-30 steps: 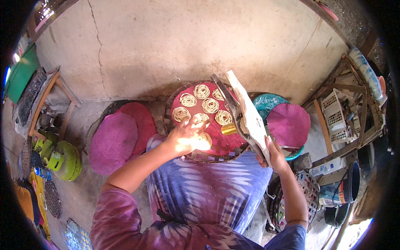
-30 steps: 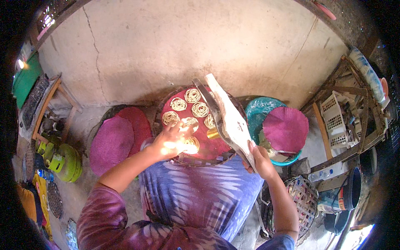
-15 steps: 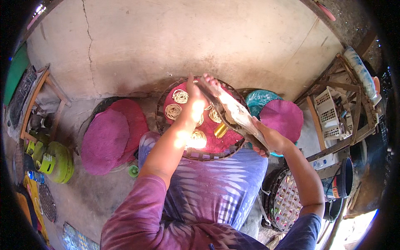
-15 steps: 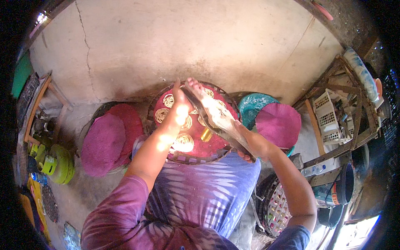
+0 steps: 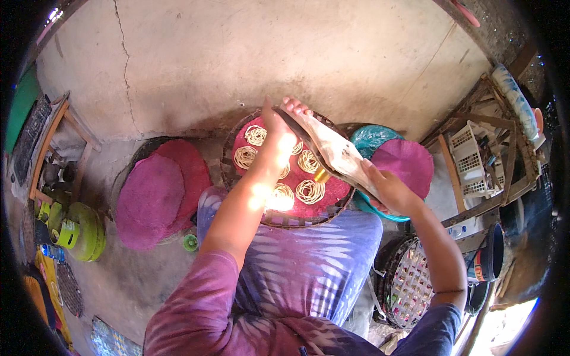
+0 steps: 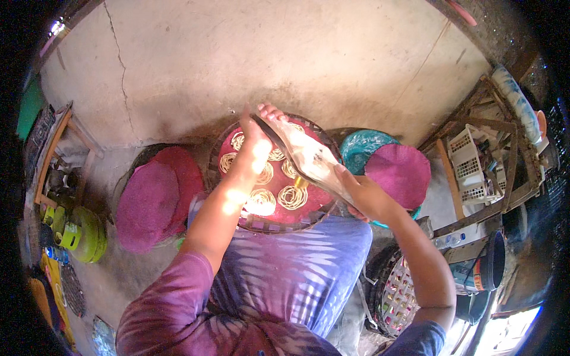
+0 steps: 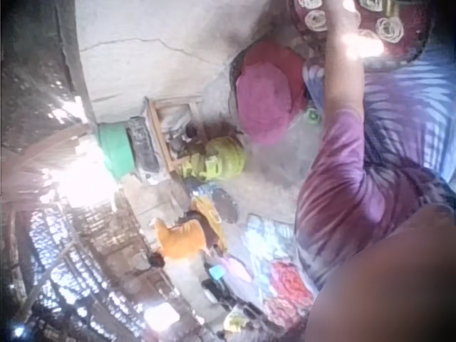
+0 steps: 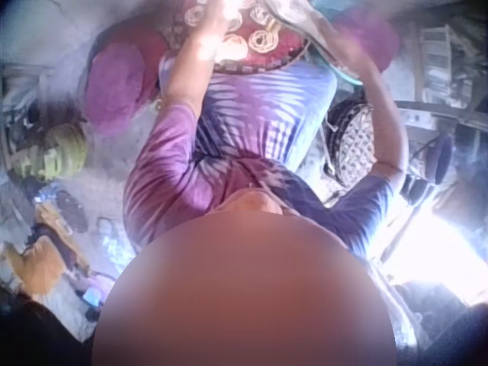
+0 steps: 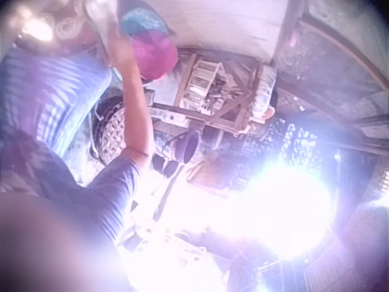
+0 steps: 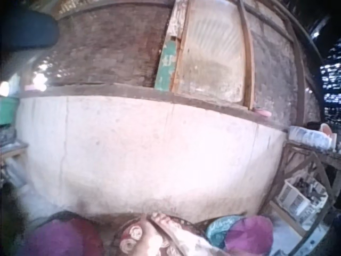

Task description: The person sits on the floor and uses a handheld extruder to press dough into spiral noodles onto a red tray. They repeatedly scoop dough from a green bowl, load it into the extruder, and form multiple noodle spirals.

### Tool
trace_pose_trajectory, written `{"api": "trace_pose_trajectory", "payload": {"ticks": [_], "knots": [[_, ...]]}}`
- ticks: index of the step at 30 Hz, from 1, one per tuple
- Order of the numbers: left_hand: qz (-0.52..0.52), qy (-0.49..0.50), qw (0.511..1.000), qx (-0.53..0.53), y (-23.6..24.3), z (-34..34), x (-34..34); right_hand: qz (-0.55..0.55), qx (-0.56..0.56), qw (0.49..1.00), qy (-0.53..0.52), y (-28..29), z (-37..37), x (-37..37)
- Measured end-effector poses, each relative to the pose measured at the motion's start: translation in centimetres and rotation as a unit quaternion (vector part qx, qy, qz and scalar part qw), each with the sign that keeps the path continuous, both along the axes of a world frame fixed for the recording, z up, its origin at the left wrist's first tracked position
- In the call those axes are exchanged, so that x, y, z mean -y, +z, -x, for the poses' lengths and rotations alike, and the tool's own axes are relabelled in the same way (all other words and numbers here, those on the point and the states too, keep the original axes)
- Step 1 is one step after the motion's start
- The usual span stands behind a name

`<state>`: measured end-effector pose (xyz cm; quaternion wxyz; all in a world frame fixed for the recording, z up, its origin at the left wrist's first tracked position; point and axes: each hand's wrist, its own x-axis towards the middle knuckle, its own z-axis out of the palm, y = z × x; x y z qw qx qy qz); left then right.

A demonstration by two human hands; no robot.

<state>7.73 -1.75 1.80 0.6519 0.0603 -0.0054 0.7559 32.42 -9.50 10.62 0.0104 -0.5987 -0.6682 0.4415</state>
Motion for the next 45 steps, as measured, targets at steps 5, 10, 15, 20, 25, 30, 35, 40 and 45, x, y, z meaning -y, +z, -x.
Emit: {"api": "trace_pose_trajectory", "payload": {"ticks": [5,10,15,20,25,30,35,40,45], "knots": [[0.05,0.0,0.998,-0.048,0.0,1.0,0.6,0.053,-0.038,0.998,-0.001,-1.4,-0.7,0.9],[-0.081,-0.106,0.991,0.028,-1.7,-1.5,0.4,0.011,-0.015,1.0,-0.016,-1.6,-3.3,1.3],[0.077,-0.097,0.98,-0.156,-1.3,-2.7,0.3,-0.013,-0.048,0.998,-0.044,-4.1,-4.8,0.9],[0.051,-0.118,0.66,-0.74,-5.3,-2.8,4.7,-0.03,-0.123,0.991,-0.051,-5.5,-6.5,1.2],[0.083,-0.153,0.599,-0.782,-7.1,-3.8,5.7,-0.03,-0.151,0.986,-0.06,-5.5,-6.8,1.0],[0.096,-0.133,0.595,-0.787,-5.6,-3.8,6.2,-0.039,-0.154,0.984,-0.074,-6.3,-6.5,0.8],[0.094,-0.1,0.566,-0.813,-6.7,-3.6,6.6,-0.056,-0.219,0.97,-0.093,-8.5,-6.9,0.7],[-0.179,0.109,0.119,-0.97,-9.0,-1.6,8.2,-0.057,-0.314,0.937,-0.138,-12.2,-8.1,2.0],[-0.111,0.119,0.157,-0.974,-8.0,-1.4,11.0,-0.076,-0.441,0.879,-0.164,-17.0,-9.2,4.1]]}}
